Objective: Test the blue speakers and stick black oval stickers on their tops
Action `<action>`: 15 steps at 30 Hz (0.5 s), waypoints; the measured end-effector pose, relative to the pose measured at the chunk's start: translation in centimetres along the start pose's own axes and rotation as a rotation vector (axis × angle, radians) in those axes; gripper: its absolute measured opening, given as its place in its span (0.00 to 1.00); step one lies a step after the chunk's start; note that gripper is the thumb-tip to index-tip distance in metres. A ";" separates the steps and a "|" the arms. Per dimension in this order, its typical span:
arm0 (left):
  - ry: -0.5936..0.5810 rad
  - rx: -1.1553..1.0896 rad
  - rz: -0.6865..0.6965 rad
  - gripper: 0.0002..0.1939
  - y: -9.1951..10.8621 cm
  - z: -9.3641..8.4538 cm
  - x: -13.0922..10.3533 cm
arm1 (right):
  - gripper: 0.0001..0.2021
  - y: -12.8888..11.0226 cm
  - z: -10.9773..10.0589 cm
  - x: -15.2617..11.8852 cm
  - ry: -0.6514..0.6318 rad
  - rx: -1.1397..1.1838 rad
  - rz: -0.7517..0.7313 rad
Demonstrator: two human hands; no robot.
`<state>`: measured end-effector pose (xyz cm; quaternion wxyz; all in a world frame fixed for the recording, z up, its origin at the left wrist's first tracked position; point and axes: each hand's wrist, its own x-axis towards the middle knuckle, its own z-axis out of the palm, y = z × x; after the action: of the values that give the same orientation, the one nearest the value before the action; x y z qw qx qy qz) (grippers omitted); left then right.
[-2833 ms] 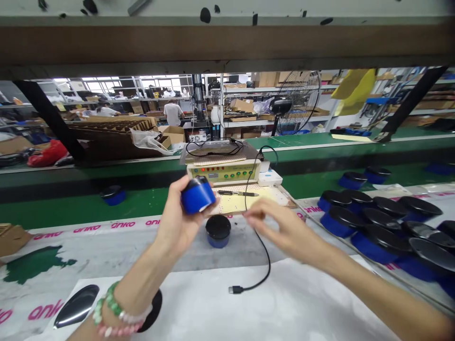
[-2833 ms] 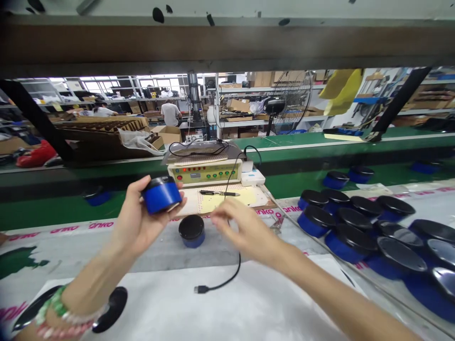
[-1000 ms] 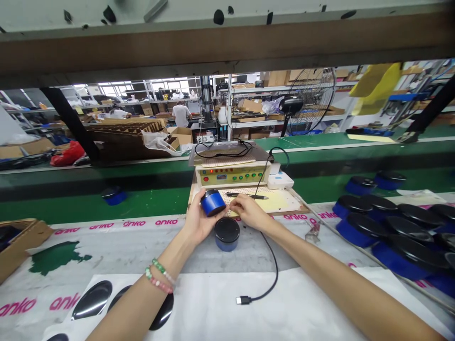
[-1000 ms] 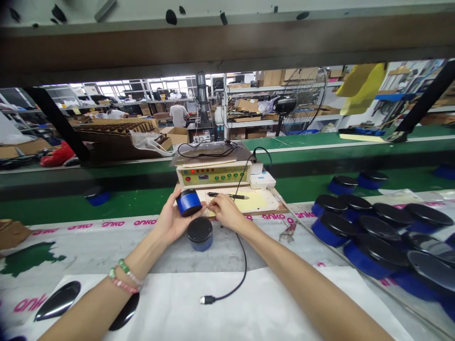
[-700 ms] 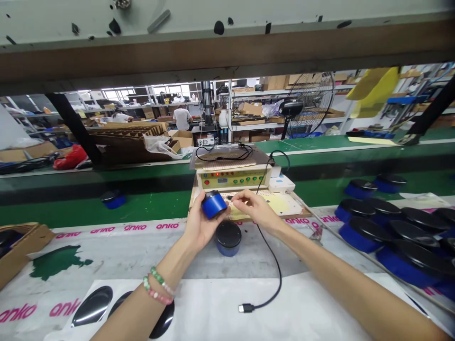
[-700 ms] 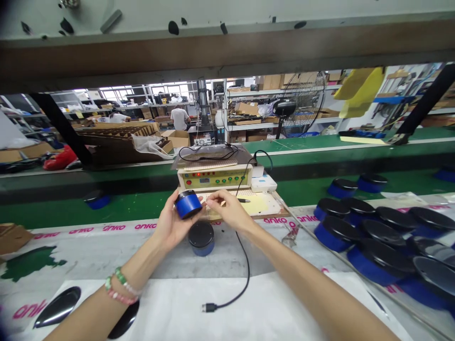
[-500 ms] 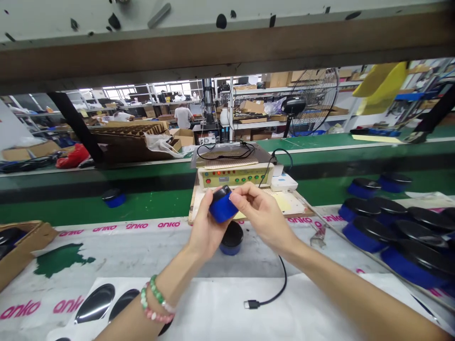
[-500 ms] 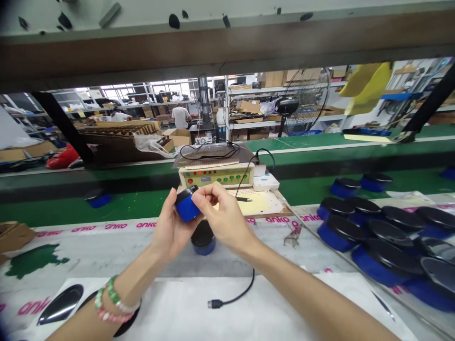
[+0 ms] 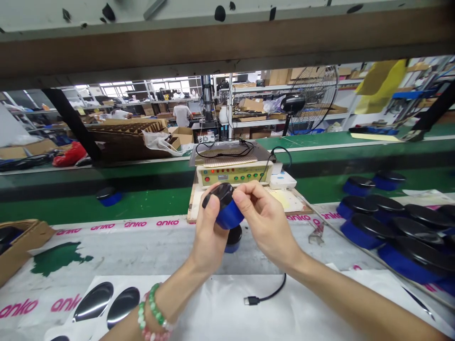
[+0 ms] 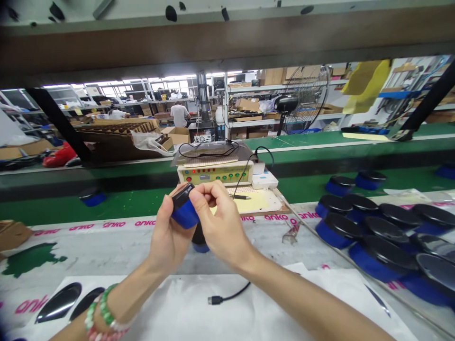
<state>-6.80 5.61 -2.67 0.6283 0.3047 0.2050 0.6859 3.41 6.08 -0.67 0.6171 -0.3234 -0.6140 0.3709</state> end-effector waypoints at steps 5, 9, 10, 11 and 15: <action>0.001 0.042 0.034 0.20 0.0 -0.1 -0.2 | 0.06 0.1 -0.1 -0.1 0.003 0.064 0.043; -0.039 0.073 0.018 0.23 0.2 -0.3 -0.4 | 0.11 0.3 -0.3 0.4 -0.058 0.109 0.090; -0.050 0.084 0.023 0.23 0.3 -0.3 -0.6 | 0.11 0.3 -0.3 0.5 -0.067 0.103 0.091; -0.067 0.100 0.037 0.24 0.4 -0.3 -0.8 | 0.10 0.3 -0.4 0.6 -0.071 0.097 0.090; -0.184 0.249 0.190 0.26 2.3 0.6 -0.2 | 0.08 0.1 -1.5 0.4 -0.064 0.112 0.057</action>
<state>-8.11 5.04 -0.77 0.5343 0.4597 0.2004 0.6805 4.88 6.56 -0.65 0.6037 -0.2938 -0.6021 0.4321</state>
